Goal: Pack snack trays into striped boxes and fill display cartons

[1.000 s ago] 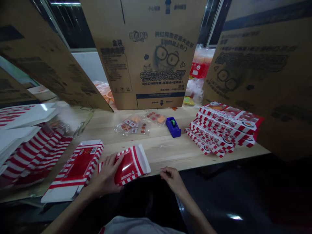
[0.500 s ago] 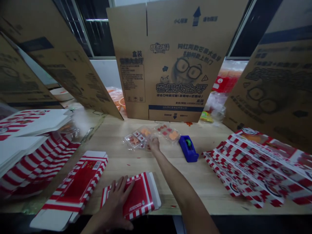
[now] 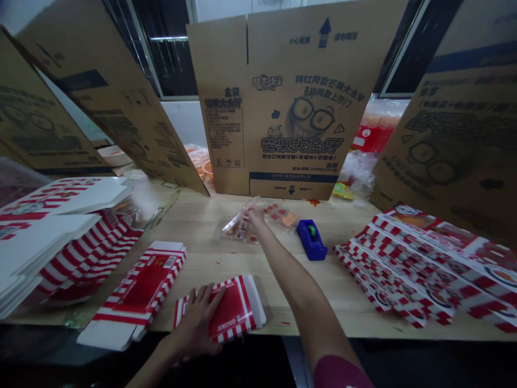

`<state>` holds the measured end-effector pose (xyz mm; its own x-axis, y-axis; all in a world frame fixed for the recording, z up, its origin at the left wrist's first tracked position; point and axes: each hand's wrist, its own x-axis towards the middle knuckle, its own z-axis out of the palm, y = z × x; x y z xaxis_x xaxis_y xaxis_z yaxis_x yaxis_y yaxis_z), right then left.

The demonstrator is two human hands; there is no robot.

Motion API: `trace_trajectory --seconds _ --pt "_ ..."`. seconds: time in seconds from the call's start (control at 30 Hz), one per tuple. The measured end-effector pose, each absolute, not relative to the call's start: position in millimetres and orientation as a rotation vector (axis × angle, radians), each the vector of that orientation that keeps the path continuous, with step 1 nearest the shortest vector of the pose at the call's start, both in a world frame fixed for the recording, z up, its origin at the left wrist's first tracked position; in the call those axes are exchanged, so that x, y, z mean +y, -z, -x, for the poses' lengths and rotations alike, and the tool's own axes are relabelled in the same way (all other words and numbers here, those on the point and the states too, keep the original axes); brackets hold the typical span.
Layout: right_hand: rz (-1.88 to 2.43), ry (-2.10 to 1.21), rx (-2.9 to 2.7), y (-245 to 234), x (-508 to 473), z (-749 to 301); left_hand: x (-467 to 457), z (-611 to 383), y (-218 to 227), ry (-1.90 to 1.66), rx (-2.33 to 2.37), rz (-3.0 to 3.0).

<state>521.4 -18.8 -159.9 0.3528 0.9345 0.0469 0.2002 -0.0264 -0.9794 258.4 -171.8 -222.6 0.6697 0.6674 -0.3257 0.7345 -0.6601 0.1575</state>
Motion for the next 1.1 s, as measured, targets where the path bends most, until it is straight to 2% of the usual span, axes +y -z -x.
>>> trace_trajectory --seconds 0.2,0.3,0.4,0.53,0.67,0.97,1.1 --pt "1.583 -0.533 -1.229 107.5 -107.4 -571.7 -177.4 -241.6 219.1 0.258 1.142 -2.685" --pt "1.630 -0.274 -1.586 118.2 -165.2 -567.9 -178.0 -237.2 218.3 0.240 1.144 -2.717" --pt "1.645 -0.125 -1.884 156.7 -214.8 -541.6 -178.9 -236.6 218.8 0.161 1.126 -2.760" --pt "1.603 -0.155 -2.118 215.1 -263.0 -501.9 -179.7 -234.9 219.8 0.128 1.102 -2.734" --pt "1.641 -0.144 -2.175 247.7 -287.9 -491.2 -180.6 -226.5 219.9 0.151 1.045 -2.681" --pt "1.672 -0.248 -2.181 249.6 -291.6 -504.1 -189.8 -209.8 216.7 0.052 1.055 -2.648" --pt "1.436 -0.555 -2.228 239.0 -280.1 -508.4 -191.2 -221.7 222.6 0.097 1.140 -2.680"
